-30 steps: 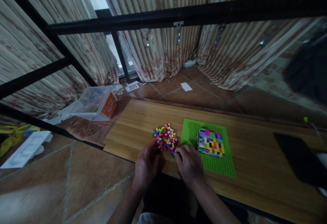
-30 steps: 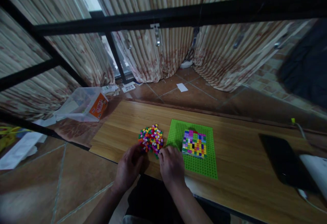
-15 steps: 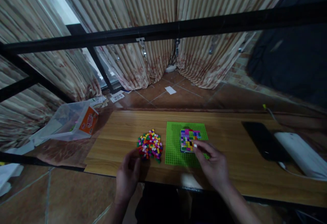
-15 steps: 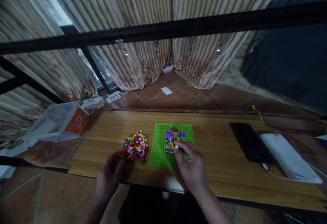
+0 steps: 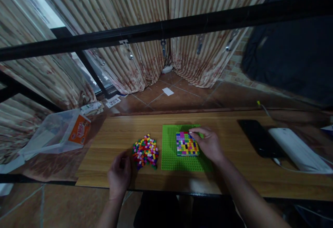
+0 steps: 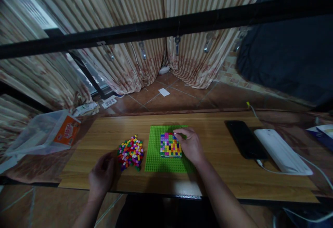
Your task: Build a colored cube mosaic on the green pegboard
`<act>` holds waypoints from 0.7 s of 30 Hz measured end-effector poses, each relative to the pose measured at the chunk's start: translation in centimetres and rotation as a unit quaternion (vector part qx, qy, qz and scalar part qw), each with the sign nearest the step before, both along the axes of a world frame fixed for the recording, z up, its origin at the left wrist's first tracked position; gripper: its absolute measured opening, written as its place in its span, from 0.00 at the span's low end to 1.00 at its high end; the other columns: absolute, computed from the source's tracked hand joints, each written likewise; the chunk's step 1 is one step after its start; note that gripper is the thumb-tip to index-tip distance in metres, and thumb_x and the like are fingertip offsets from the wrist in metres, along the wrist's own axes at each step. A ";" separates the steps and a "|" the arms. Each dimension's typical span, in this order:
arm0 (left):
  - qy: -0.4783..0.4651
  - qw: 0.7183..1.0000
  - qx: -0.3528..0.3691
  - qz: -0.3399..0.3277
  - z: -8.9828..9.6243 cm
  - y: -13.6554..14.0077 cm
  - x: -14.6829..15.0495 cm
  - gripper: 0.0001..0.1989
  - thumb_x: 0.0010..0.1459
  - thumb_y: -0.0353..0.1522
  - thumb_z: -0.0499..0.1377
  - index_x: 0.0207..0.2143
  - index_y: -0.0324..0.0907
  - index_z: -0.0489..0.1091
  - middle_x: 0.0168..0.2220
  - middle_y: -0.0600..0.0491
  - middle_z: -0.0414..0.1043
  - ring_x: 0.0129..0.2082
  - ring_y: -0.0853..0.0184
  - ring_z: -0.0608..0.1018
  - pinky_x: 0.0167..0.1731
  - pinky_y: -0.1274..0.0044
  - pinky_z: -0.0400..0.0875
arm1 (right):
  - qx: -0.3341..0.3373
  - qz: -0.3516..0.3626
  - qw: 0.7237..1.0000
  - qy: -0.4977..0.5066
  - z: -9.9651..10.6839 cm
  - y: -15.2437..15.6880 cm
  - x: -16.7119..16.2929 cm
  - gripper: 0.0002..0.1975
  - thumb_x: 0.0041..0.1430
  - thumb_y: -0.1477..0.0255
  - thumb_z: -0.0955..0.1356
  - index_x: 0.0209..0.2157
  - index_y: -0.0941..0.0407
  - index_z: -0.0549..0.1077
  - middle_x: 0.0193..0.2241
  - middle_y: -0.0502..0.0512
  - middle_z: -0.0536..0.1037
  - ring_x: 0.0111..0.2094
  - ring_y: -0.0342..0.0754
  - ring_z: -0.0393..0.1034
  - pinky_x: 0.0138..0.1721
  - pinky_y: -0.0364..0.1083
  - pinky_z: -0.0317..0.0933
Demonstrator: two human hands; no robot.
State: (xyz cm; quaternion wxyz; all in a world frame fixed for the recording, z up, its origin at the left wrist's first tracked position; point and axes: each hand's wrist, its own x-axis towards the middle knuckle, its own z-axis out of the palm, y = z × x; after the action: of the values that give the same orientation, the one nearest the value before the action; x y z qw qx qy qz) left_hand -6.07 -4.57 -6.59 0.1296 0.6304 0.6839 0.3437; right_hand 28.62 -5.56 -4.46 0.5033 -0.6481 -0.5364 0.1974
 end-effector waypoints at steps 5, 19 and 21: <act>0.028 0.999 0.025 -0.016 -0.5 0.2 -0.1 0.15 0.58 0.39 0.53 0.41 0.40 0.73 0.36 0.48 0.77 0.35 0.62 0.79 0.36 0.74 0.74 | -0.006 0.056 0.997 -0.051 0.7 0.2 0.2 0.10 0.58 0.66 0.66 0.34 0.51 0.80 0.33 0.53 0.79 0.37 0.50 0.72 0.41 0.49 0.65; 0.038 0.999 0.003 -0.006 -0.1 -0.1 0.4 0.15 0.58 0.37 0.53 0.43 0.41 0.72 0.37 0.48 0.77 0.36 0.62 0.79 0.37 0.74 0.74 | -0.033 0.091 0.995 -0.034 0.3 0.6 0.9 0.11 0.57 0.66 0.67 0.39 0.51 0.79 0.39 0.53 0.81 0.40 0.50 0.75 0.45 0.50 0.66; 0.037 0.999 0.002 -0.002 -0.1 -0.1 0.4 0.15 0.57 0.37 0.53 0.43 0.40 0.72 0.37 0.48 0.77 0.36 0.62 0.79 0.37 0.74 0.74 | -0.048 0.099 0.994 -0.020 0.2 0.8 1.1 0.11 0.56 0.66 0.67 0.39 0.52 0.79 0.39 0.53 0.81 0.40 0.50 0.76 0.45 0.51 0.67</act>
State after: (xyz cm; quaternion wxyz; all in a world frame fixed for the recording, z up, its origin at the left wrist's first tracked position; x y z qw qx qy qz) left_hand -5.70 -4.64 -6.67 0.1036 0.6444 0.6863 0.3210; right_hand 29.74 -4.74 -4.22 0.4390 -0.6191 -0.5974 0.2591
